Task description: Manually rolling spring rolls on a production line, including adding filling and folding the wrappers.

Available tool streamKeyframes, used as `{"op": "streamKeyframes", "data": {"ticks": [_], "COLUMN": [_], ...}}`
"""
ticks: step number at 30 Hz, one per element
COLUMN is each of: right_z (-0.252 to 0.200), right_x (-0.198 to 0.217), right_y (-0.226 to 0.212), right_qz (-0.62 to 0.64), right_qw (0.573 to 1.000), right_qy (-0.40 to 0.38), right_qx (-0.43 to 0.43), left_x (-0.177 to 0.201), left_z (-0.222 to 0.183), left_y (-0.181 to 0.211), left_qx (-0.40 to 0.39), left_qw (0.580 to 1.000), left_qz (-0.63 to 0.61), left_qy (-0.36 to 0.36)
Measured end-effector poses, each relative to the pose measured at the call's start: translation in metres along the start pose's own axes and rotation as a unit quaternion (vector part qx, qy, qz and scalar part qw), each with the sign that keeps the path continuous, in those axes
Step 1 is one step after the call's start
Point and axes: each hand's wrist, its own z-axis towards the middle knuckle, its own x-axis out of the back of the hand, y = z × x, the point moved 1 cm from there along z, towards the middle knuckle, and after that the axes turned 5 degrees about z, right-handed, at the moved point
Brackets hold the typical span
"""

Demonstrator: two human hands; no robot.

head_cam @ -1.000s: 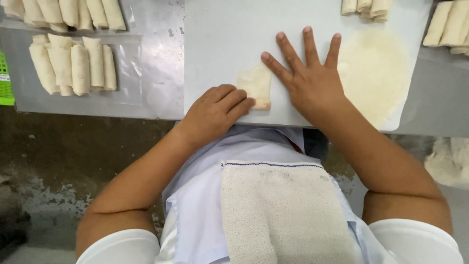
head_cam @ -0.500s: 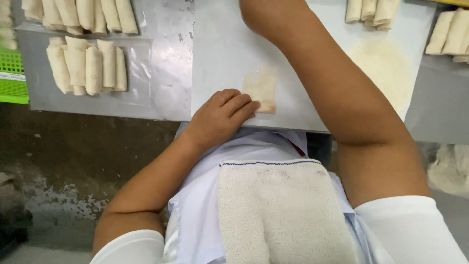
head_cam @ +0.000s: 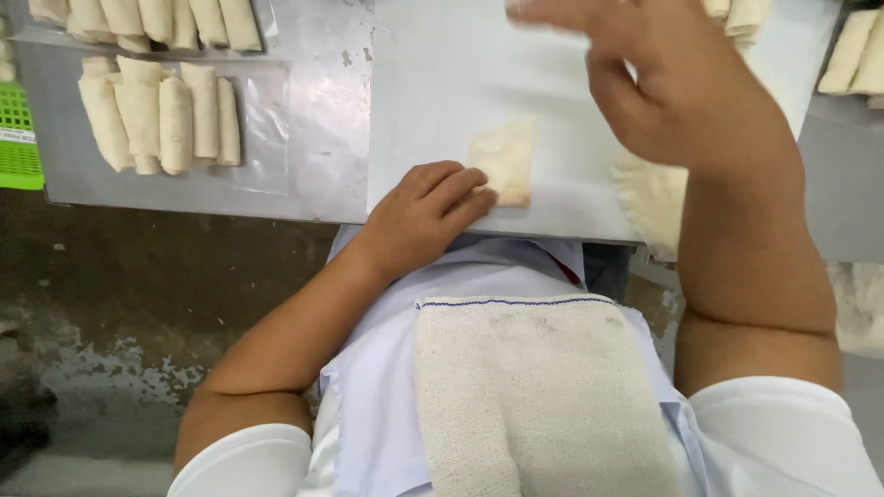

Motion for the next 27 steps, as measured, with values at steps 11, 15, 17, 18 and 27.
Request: {"op": "streamKeyframes", "data": {"ticks": [11,15,17,18,27], "right_z": [-0.05,-0.047,-0.052,-0.057,-0.084], "right_x": [-0.085,-0.085,-0.081,-0.078,-0.102], "right_y": [-0.013,-0.011,-0.014,-0.017,-0.04], "right_qz": [-0.199,-0.182,-0.184,-0.169,0.09], "right_qw": [0.944,0.955,0.953,0.955,0.992], "right_qy": [-0.223,-0.189,-0.195,-0.207,0.058], "right_qx": [-0.141,-0.139,-0.14,-0.125,-0.064], "left_x": [0.008,0.004,0.004,0.006,0.019], "left_z": [0.013,0.012,0.016,0.019,0.042], "left_y": [-0.001,-0.006,-0.007,-0.008,-0.011], "left_qx": [-0.077,-0.066,-0.055,-0.043,0.105], "left_qw": [0.997,0.996,0.995,0.995,0.963], "left_qz": [0.029,0.021,0.028,0.001,-0.109], "left_qy": [-0.01,-0.063,-0.084,-0.093,-0.222]}}
